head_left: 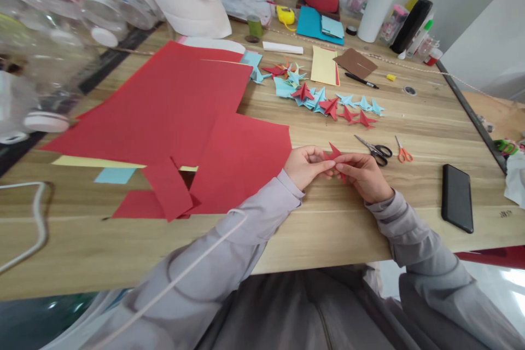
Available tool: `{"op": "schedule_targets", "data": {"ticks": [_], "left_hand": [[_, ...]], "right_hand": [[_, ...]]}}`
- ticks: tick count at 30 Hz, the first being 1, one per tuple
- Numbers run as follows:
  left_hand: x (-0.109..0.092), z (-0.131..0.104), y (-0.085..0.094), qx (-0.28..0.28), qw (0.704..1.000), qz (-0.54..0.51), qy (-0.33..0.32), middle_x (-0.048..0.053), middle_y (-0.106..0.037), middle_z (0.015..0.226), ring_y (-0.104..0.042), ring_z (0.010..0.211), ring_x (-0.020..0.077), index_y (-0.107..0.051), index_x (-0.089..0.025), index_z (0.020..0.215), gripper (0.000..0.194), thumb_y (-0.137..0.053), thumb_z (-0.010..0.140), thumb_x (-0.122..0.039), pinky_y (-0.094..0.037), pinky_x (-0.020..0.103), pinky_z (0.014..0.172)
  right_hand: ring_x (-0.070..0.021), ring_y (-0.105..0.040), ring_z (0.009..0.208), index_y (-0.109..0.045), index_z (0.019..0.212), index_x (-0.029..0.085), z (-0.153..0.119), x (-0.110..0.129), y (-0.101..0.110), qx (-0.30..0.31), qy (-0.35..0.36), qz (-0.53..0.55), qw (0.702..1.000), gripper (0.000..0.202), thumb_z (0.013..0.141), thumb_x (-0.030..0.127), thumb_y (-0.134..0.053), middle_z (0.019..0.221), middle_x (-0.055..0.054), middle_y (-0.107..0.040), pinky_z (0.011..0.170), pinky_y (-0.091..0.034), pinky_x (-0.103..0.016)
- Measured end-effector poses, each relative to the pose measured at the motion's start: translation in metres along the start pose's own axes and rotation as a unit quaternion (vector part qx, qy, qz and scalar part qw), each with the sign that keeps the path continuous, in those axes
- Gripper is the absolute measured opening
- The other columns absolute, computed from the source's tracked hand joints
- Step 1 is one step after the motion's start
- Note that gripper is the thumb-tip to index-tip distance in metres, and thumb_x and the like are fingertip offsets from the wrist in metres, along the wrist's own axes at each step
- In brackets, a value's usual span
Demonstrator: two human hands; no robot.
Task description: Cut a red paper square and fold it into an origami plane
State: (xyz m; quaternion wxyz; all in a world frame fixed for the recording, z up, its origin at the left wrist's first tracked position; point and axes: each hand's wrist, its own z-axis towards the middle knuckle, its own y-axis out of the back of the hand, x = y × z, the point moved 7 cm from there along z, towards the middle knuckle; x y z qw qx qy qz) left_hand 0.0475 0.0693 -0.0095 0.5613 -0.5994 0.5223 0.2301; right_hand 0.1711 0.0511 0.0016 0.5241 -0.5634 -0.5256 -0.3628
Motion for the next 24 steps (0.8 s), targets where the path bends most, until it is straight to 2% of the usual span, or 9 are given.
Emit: {"op": "schedule_targets", "data": {"ticks": [9, 17, 24], "left_hand": [[-0.0007, 0.0013, 0.0027, -0.014, 1.000, 0.005, -0.014, 0.003, -0.065, 0.052, -0.063, 0.047, 0.0137, -0.053, -0.012, 0.064, 0.042, -0.088, 0.047, -0.026, -0.053, 0.024, 0.050], [-0.0019, 0.0001, 0.0021, -0.014, 1.000, 0.004, -0.015, 0.003, -0.066, 0.052, -0.063, 0.047, 0.0139, -0.053, -0.012, 0.062, 0.043, -0.089, 0.043, -0.027, -0.052, 0.024, 0.049], [0.0009, 0.0006, 0.0023, -0.012, 1.000, -0.006, -0.003, 0.002, -0.064, 0.050, -0.060, 0.044, 0.0121, -0.053, -0.011, 0.064, 0.042, -0.089, 0.046, -0.024, -0.051, 0.023, 0.046]], "right_hand": [[-0.0098, -0.060, 0.057, -0.073, 0.082, 0.018, -0.0007, -0.0038, -0.0023, 0.021, -0.022, 0.028, 0.999, 0.022, 0.065, 0.031, -0.079, 0.068, -0.002, -0.071, 0.055, -0.046, -0.024], [-0.0093, -0.058, 0.056, -0.072, 0.081, 0.017, -0.0004, 0.0000, -0.0031, 0.024, 0.004, -0.008, 1.000, 0.023, 0.064, 0.030, -0.080, 0.066, -0.001, -0.070, 0.055, -0.046, -0.024], [-0.0089, -0.056, 0.053, -0.073, 0.081, 0.018, -0.0003, 0.0030, -0.0016, 0.012, 0.025, -0.034, 0.999, 0.023, 0.063, 0.031, -0.080, 0.064, 0.000, -0.069, 0.053, -0.046, -0.025]]}}
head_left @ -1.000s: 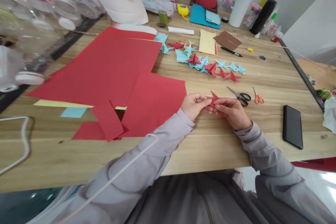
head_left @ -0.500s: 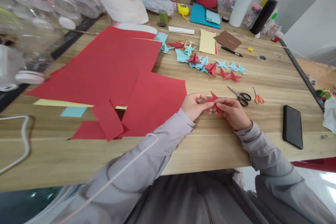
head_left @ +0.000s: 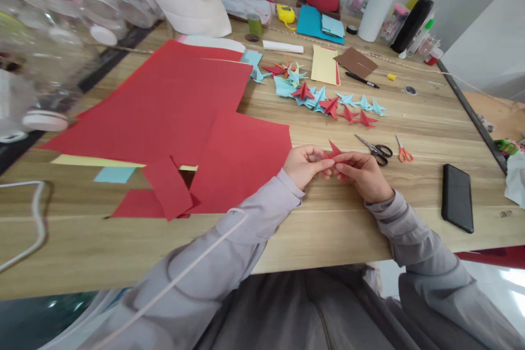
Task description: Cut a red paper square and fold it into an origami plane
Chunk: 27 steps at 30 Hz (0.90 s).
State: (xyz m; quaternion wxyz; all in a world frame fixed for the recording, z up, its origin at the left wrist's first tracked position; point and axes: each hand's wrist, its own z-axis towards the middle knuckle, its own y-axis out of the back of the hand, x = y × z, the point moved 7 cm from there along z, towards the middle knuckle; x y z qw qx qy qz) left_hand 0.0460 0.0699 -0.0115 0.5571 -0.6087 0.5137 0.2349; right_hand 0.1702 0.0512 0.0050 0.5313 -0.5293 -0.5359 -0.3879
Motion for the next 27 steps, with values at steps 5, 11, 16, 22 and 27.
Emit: {"op": "schedule_targets", "data": {"ticks": [5, 11, 16, 22, 27], "left_hand": [[0.000, 0.000, -0.001, -0.004, 1.000, -0.024, 0.017, 0.002, -0.063, 0.050, -0.059, 0.042, 0.0125, -0.054, -0.011, 0.064, 0.034, -0.085, 0.053, -0.019, -0.050, 0.023, 0.042], [0.000, 0.000, -0.001, -0.012, 0.999, -0.030, 0.033, 0.004, -0.066, 0.054, -0.062, 0.044, 0.0144, -0.057, -0.010, 0.070, 0.028, -0.081, 0.060, -0.020, -0.051, 0.024, 0.043], [0.004, 0.000, -0.002, 0.020, 1.000, -0.006, 0.012, 0.005, -0.066, 0.053, -0.063, 0.047, 0.0141, -0.053, -0.012, 0.067, 0.044, -0.089, 0.044, -0.023, -0.051, 0.023, 0.046], [0.003, 0.001, -0.001, 0.006, 1.000, -0.006, -0.005, 0.001, -0.064, 0.049, -0.060, 0.042, 0.0117, -0.052, -0.013, 0.065, 0.047, -0.089, 0.041, -0.027, -0.049, 0.021, 0.043], [-0.005, 0.001, -0.001, -0.003, 0.999, 0.033, -0.039, -0.001, -0.061, 0.045, -0.058, 0.040, 0.0113, -0.051, -0.013, 0.065, 0.043, -0.088, 0.044, -0.023, -0.048, 0.020, 0.040]], "right_hand": [[-0.0089, -0.056, 0.054, -0.073, 0.083, 0.019, 0.000, -0.001, 0.001, -0.003, 0.004, 0.002, 1.000, 0.022, 0.065, 0.030, -0.079, 0.066, 0.000, -0.069, 0.054, -0.046, -0.025], [-0.0090, -0.056, 0.052, -0.072, 0.082, 0.020, 0.000, -0.001, 0.002, -0.011, 0.005, 0.000, 1.000, 0.022, 0.064, 0.030, -0.079, 0.065, 0.000, -0.069, 0.052, -0.044, -0.025], [-0.0095, -0.057, 0.054, -0.072, 0.082, 0.018, 0.000, -0.001, 0.000, 0.001, 0.014, -0.004, 1.000, 0.021, 0.066, 0.029, -0.078, 0.066, -0.001, -0.070, 0.054, -0.046, -0.025], [-0.0099, -0.057, 0.055, -0.071, 0.084, 0.018, -0.002, 0.005, -0.002, 0.001, 0.042, -0.052, 0.998, 0.021, 0.069, 0.031, -0.076, 0.067, -0.001, -0.069, 0.054, -0.045, -0.025], [-0.0102, -0.056, 0.054, -0.070, 0.085, 0.018, -0.002, 0.007, -0.003, 0.000, 0.051, -0.088, 0.995, 0.025, 0.065, 0.030, -0.079, 0.067, 0.000, -0.069, 0.052, -0.044, -0.024]]}}
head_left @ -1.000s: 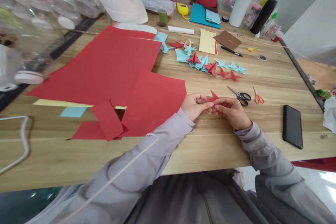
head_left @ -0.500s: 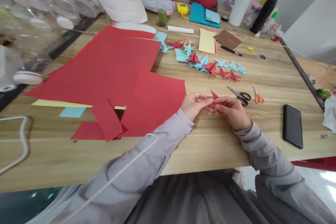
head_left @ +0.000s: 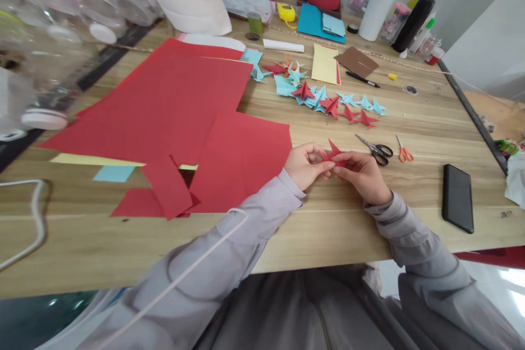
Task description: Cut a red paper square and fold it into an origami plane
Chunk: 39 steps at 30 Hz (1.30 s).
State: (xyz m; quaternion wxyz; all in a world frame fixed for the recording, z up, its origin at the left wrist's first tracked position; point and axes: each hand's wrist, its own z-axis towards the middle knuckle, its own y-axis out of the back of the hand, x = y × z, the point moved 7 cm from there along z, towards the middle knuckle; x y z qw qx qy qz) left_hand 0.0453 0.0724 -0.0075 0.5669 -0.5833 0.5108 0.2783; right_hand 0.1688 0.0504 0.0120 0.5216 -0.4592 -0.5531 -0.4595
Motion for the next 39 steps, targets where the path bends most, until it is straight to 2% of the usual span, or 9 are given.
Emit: {"op": "schedule_targets", "data": {"ticks": [10, 19, 26, 33, 39], "left_hand": [[-0.0039, -0.0021, -0.0015, 0.009, 1.000, 0.007, -0.025, -0.002, -0.060, 0.045, -0.058, 0.039, 0.0113, -0.049, -0.014, 0.063, 0.046, -0.088, 0.043, -0.027, -0.049, 0.021, 0.040], [0.0011, -0.0028, -0.0037, 0.033, 0.998, -0.048, 0.011, -0.006, -0.051, 0.044, -0.062, 0.043, 0.0141, -0.034, -0.016, 0.053, 0.059, -0.090, 0.042, -0.032, -0.053, 0.023, 0.042], [0.0016, -0.0012, -0.0042, 0.052, 0.996, -0.063, 0.038, -0.003, -0.057, 0.045, -0.063, 0.045, 0.0150, -0.036, -0.016, 0.054, 0.058, -0.091, 0.040, -0.030, -0.055, 0.024, 0.044], [-0.0003, -0.0010, -0.0055, 0.068, 0.993, -0.088, 0.032, -0.004, -0.058, 0.049, -0.066, 0.048, 0.0171, -0.036, -0.015, 0.054, 0.060, -0.091, 0.038, -0.032, -0.056, 0.026, 0.045], [-0.0004, -0.0013, -0.0039, 0.039, 0.999, -0.013, 0.007, 0.000, -0.060, 0.045, -0.063, 0.044, 0.0157, -0.043, -0.015, 0.058, 0.055, -0.091, 0.036, -0.031, -0.054, 0.024, 0.044]], "right_hand": [[-0.0093, -0.054, 0.057, -0.072, 0.081, 0.020, -0.0006, -0.0038, 0.0040, -0.024, 0.008, 0.026, 0.999, 0.021, 0.063, 0.027, -0.080, 0.073, -0.001, -0.070, 0.054, -0.043, -0.024], [-0.0094, -0.054, 0.053, -0.073, 0.082, 0.021, -0.0005, -0.0058, 0.0073, -0.023, -0.006, 0.076, 0.997, 0.024, 0.061, 0.026, -0.081, 0.067, 0.000, -0.068, 0.053, -0.044, -0.026], [-0.0093, -0.055, 0.054, -0.074, 0.084, 0.022, -0.0008, -0.0051, 0.0054, -0.011, -0.010, 0.107, 0.994, 0.023, 0.062, 0.025, -0.081, 0.067, 0.000, -0.069, 0.055, -0.045, -0.026], [-0.0094, -0.056, 0.053, -0.074, 0.084, 0.022, -0.0006, -0.0031, 0.0079, -0.020, -0.016, 0.109, 0.994, 0.022, 0.062, 0.023, -0.080, 0.066, 0.001, -0.069, 0.053, -0.044, -0.025], [-0.0105, -0.056, 0.057, -0.073, 0.081, 0.021, -0.0007, 0.0017, 0.0041, -0.024, 0.003, 0.050, 0.998, 0.021, 0.062, 0.026, -0.080, 0.070, 0.000, -0.069, 0.057, -0.048, -0.027]]}}
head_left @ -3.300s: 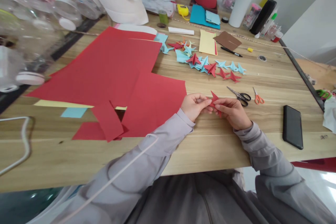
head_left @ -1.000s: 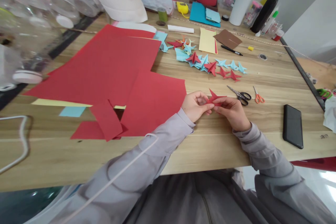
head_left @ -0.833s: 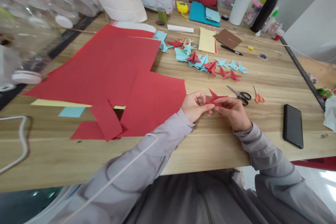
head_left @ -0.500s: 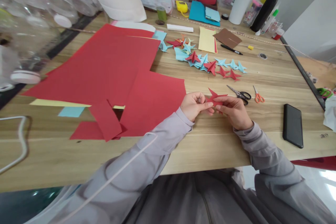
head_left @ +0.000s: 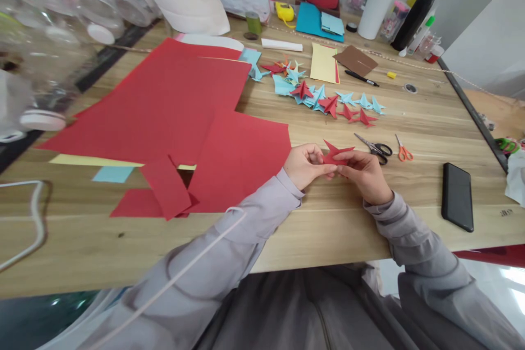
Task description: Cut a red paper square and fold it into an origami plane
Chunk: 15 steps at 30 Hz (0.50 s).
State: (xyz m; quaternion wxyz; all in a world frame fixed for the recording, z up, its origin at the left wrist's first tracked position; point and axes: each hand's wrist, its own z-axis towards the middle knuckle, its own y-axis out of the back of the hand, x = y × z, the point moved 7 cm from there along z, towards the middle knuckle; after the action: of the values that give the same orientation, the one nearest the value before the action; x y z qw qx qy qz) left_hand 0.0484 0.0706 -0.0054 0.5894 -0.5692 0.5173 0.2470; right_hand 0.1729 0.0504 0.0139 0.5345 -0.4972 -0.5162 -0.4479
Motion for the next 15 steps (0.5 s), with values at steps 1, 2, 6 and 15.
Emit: {"op": "schedule_targets", "data": {"ticks": [1, 2, 6, 15], "left_hand": [[0.0000, -0.0002, -0.0001, -0.001, 1.000, 0.003, 0.001, 0.000, -0.059, 0.043, -0.062, 0.042, 0.0149, -0.043, -0.015, 0.057, 0.056, -0.091, 0.035, -0.033, -0.053, 0.023, 0.042], [0.0000, -0.0004, -0.0003, 0.000, 1.000, 0.002, 0.004, -0.001, -0.058, 0.042, -0.061, 0.041, 0.0143, -0.042, -0.015, 0.057, 0.057, -0.091, 0.035, -0.034, -0.052, 0.023, 0.041], [-0.0011, -0.0010, -0.0014, 0.017, 1.000, -0.020, 0.015, -0.002, -0.058, 0.043, -0.062, 0.042, 0.0155, -0.040, -0.016, 0.056, 0.057, -0.091, 0.038, -0.033, -0.053, 0.023, 0.042], [-0.0016, 0.0020, 0.0006, 0.015, 0.997, -0.070, 0.037, 0.001, -0.063, 0.053, -0.070, 0.057, 0.0216, -0.040, -0.015, 0.065, 0.037, -0.078, 0.064, -0.013, -0.057, 0.026, 0.053]], "right_hand": [[-0.0107, -0.057, 0.058, -0.073, 0.081, 0.020, -0.0001, 0.0008, -0.0009, 0.002, 0.004, -0.012, 1.000, 0.021, 0.062, 0.026, -0.080, 0.072, 0.000, -0.070, 0.058, -0.048, -0.027], [-0.0109, -0.057, 0.059, -0.072, 0.081, 0.020, -0.0002, 0.0013, -0.0014, 0.004, 0.008, -0.020, 1.000, 0.021, 0.062, 0.027, -0.080, 0.074, -0.001, -0.070, 0.059, -0.049, -0.028], [-0.0108, -0.057, 0.059, -0.073, 0.084, 0.021, 0.0005, -0.0021, -0.0001, 0.017, 0.001, -0.006, 1.000, 0.022, 0.064, 0.027, -0.079, 0.074, -0.001, -0.070, 0.058, -0.047, -0.027], [-0.0124, -0.059, 0.060, -0.074, 0.084, 0.021, 0.0027, -0.0041, 0.0067, -0.011, -0.036, 0.069, 0.997, 0.023, 0.062, 0.027, -0.078, 0.071, -0.001, -0.069, 0.060, -0.048, -0.030]]}}
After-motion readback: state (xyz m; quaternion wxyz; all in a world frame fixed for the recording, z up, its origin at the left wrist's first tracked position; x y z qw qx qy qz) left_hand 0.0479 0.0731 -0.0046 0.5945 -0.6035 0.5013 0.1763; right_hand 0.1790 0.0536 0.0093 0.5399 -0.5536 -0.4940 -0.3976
